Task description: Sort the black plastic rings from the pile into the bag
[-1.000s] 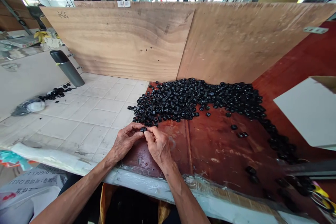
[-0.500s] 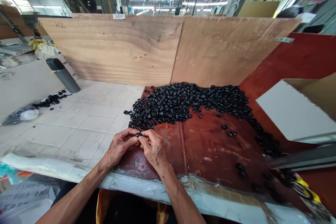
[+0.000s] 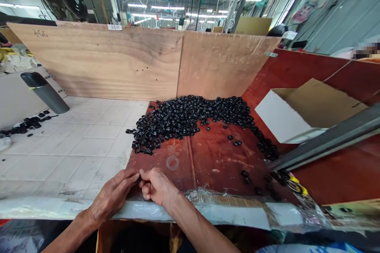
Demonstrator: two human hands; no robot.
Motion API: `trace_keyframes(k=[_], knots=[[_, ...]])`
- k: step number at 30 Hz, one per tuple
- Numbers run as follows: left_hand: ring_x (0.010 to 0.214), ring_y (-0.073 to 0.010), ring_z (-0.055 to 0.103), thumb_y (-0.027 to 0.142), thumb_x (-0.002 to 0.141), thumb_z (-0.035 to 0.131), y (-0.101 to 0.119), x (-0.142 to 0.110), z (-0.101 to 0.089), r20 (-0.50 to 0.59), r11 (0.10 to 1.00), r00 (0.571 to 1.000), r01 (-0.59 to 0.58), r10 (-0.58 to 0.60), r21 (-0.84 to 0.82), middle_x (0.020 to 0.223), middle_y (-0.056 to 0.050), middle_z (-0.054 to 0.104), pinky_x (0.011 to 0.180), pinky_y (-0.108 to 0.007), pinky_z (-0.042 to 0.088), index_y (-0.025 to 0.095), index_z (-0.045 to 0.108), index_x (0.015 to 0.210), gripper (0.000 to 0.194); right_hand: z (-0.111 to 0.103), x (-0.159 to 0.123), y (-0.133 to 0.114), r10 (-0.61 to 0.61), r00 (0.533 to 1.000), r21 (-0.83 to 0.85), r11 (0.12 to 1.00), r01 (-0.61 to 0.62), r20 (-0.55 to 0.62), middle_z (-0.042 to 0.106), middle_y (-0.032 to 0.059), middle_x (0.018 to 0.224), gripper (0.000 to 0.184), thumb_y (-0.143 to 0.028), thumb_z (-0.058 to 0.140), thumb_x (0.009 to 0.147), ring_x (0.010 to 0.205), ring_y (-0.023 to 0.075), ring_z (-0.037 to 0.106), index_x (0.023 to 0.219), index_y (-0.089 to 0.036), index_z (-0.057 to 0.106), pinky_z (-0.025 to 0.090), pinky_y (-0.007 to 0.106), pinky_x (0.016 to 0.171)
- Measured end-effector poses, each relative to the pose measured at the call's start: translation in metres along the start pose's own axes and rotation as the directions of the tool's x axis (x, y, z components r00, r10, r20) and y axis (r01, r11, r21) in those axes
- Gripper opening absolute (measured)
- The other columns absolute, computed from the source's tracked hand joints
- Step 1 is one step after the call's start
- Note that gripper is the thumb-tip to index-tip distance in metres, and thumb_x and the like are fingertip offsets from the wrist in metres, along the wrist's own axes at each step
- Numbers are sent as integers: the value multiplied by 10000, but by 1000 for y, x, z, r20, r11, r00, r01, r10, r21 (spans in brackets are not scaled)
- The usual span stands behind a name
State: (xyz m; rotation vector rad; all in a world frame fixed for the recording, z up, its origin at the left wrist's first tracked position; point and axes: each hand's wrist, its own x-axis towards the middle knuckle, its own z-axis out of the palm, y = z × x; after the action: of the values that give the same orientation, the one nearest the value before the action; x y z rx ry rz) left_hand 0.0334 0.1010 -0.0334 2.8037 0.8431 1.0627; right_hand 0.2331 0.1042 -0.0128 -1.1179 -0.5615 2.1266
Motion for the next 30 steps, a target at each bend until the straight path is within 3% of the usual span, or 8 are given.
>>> trace_keyframes(k=[6, 9, 11, 13, 14, 16, 20, 30], knots=[[1183, -222, 684, 46, 990, 381, 21, -3, -42, 280, 975, 942, -139, 185, -176, 1319, -107, 702, 989, -324, 599, 235, 451, 1490, 538, 1, -33, 20, 183, 982, -280, 946, -161, 55, 495, -53, 517, 384, -450, 592, 967, 339, 50, 299, 696, -184, 532, 257, 185, 372], [1093, -203, 704, 227, 986, 580, 22, 8, -56, 423, 957, 901, 33, 96, -288, 1261, -58, 704, 936, -293, 615, 298, 573, 1343, 364, -19, -44, 10, -125, 991, -647, 760, 64, -48, 579, -1, 546, 469, -597, 582, 926, 398, 110, 464, 719, -178, 620, 363, 234, 423], [1110, -250, 686, 487, 897, 712, 4, 16, -51, 426, 953, 901, 195, -81, -232, 1264, -64, 671, 933, -362, 620, 298, 637, 1239, 397, -48, -42, -16, -613, 770, -819, 527, 227, -181, 684, 47, 731, 417, -597, 631, 868, 609, 177, 622, 851, -184, 687, 497, 292, 595], [1182, -293, 648, 566, 921, 635, -32, 23, -36, 226, 904, 896, 413, -381, -111, 1295, -95, 636, 1006, -455, 582, 265, 656, 1174, 393, -87, -30, -50, -910, 356, -925, 306, 225, -214, 716, 140, 1046, 526, -640, 610, 837, 968, 278, 673, 1047, -168, 710, 531, 407, 884], [1212, -310, 629, 580, 940, 588, -54, 28, -26, 104, 852, 853, 520, -512, -67, 1271, -108, 633, 1049, -494, 549, 249, 654, 1176, 412, -107, -22, -66, -949, 232, -952, 256, 171, -213, 679, 190, 1185, 625, -682, 594, 814, 1134, 328, 625, 1114, -145, 706, 481, 462, 1011], [1265, -336, 590, 609, 927, 573, -101, 39, -5, -67, 751, 748, 660, -661, -36, 1268, -134, 609, 1118, -528, 486, 217, 652, 1189, 478, -141, -1, -93, -944, 138, -946, 312, 84, -299, 589, 252, 1348, 805, -755, 547, 789, 1295, 383, 527, 1243, -100, 667, 393, 521, 1122], [1407, -348, 486, 677, 911, 529, -170, 82, 26, -73, 680, 676, 729, -733, -76, 1473, -158, 505, 1194, -504, 408, 188, 598, 1331, 648, -170, 38, -109, -927, 208, -945, 326, 34, -312, 483, 264, 1493, 908, -758, 472, 856, 1391, 386, 456, 1462, -84, 519, 355, 548, 1153], [1358, -299, 551, 687, 941, 485, -223, 177, 79, 127, 766, 791, 612, -599, -196, 1434, -100, 599, 1193, -439, 405, 224, 590, 1380, 646, -162, 77, -116, -967, 194, -985, 152, -81, -165, 510, 222, 1488, 756, -698, 504, 917, 1358, 401, 479, 1465, -180, 552, 376, 622, 1090]])
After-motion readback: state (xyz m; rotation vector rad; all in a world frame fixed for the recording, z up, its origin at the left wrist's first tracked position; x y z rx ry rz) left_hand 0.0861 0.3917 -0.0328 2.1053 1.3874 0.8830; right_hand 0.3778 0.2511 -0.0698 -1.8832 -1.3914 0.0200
